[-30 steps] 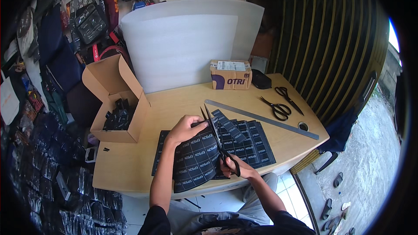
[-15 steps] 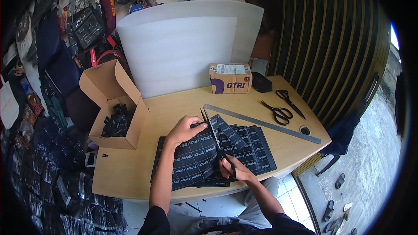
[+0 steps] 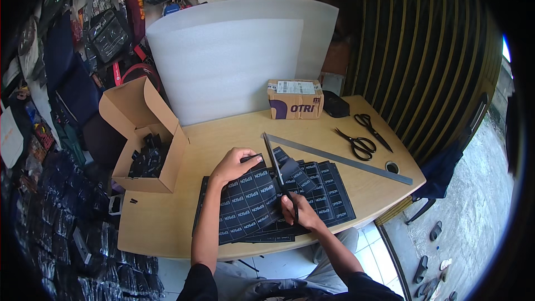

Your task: The person organizes printed label sheets on a table and cuts them into strips using scissors. The person then cuts the strips into individual labels and places them into a cardboard box.

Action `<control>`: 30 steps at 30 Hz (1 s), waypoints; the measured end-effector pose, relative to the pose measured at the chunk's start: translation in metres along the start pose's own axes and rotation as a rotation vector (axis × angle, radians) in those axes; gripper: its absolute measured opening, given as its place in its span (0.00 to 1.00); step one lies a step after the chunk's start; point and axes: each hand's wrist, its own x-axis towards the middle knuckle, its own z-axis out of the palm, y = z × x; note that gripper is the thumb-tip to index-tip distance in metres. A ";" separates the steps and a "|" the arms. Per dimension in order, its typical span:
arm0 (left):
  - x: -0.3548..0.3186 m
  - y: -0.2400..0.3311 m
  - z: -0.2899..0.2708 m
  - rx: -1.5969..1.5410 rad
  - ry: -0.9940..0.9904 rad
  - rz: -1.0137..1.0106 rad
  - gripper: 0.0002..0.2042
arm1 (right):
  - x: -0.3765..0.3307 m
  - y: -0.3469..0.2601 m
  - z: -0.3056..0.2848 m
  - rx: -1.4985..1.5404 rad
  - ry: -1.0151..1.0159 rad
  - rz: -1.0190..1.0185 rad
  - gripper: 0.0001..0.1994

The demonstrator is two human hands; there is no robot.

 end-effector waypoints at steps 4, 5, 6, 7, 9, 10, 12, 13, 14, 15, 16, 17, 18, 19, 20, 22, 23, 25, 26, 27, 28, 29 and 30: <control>0.012 -0.037 0.001 0.239 0.087 0.097 0.11 | 0.005 0.006 -0.011 0.009 0.088 -0.030 0.24; 0.012 -0.044 0.004 0.238 0.085 0.091 0.11 | 0.006 0.005 -0.013 0.062 0.103 -0.038 0.25; 0.012 -0.052 0.007 0.363 0.125 0.051 0.14 | 0.005 0.005 -0.013 0.116 0.118 -0.045 0.26; 0.009 -0.059 0.010 0.488 0.165 0.009 0.19 | 0.001 0.007 -0.013 0.119 0.113 -0.038 0.26; 0.003 -0.062 0.017 0.605 0.192 -0.034 0.24 | -0.006 0.011 -0.017 0.117 0.210 -0.114 0.26; -0.011 -0.065 0.022 0.590 0.219 0.000 0.27 | -0.014 0.012 -0.019 0.119 0.208 -0.104 0.26; -0.039 -0.048 0.036 0.575 0.228 0.048 0.31 | -0.039 0.018 -0.030 0.092 0.274 -0.119 0.24; -0.056 -0.033 0.047 0.568 0.205 0.063 0.31 | -0.053 0.031 -0.039 0.419 0.338 -0.034 0.23; -0.078 -0.028 0.055 0.679 0.196 -0.012 0.33 | -0.066 0.040 -0.043 0.295 0.338 -0.149 0.24; -0.098 -0.022 0.060 0.668 0.158 -0.062 0.34 | -0.081 0.051 -0.047 0.243 0.435 -0.174 0.26; -0.115 -0.017 0.062 0.658 0.125 -0.112 0.35 | -0.095 0.058 -0.051 0.188 0.527 -0.202 0.27; -0.129 -0.017 0.065 0.664 0.125 -0.131 0.35 | -0.107 0.054 -0.049 0.268 0.547 -0.208 0.28; -0.142 -0.018 0.070 0.683 0.095 -0.222 0.35 | -0.121 0.048 -0.048 0.344 0.577 -0.210 0.29; -0.153 -0.019 0.074 0.701 0.064 -0.311 0.36 | -0.131 0.050 -0.051 0.413 0.591 -0.196 0.30; -0.158 -0.021 0.078 0.695 0.053 -0.311 0.36 | -0.139 0.045 -0.050 0.393 0.627 -0.240 0.29; -0.166 -0.024 0.083 0.742 0.026 -0.352 0.37 | -0.157 0.043 -0.052 0.357 0.680 -0.192 0.28; -0.168 -0.023 0.084 0.735 0.011 -0.387 0.38 | -0.163 0.044 -0.054 0.307 0.693 -0.176 0.27; -0.167 -0.016 0.086 0.739 0.038 -0.477 0.39 | -0.175 0.047 -0.057 0.303 0.705 -0.173 0.26; -0.168 -0.014 0.086 0.748 0.076 -0.581 0.40 | -0.180 0.048 -0.059 0.304 0.698 -0.167 0.26; -0.165 -0.014 0.085 0.753 0.106 -0.632 0.42 | -0.182 0.048 -0.058 0.340 0.715 -0.167 0.26; -0.159 -0.012 0.088 0.752 0.104 -0.626 0.42 | -0.184 0.048 -0.060 0.350 0.710 -0.179 0.26; -0.154 -0.011 0.090 0.814 0.169 -0.684 0.42 | -0.183 0.043 -0.057 0.326 0.714 -0.168 0.26; -0.148 -0.009 0.092 0.877 0.236 -0.742 0.43 | -0.181 0.038 -0.055 0.302 0.718 -0.157 0.27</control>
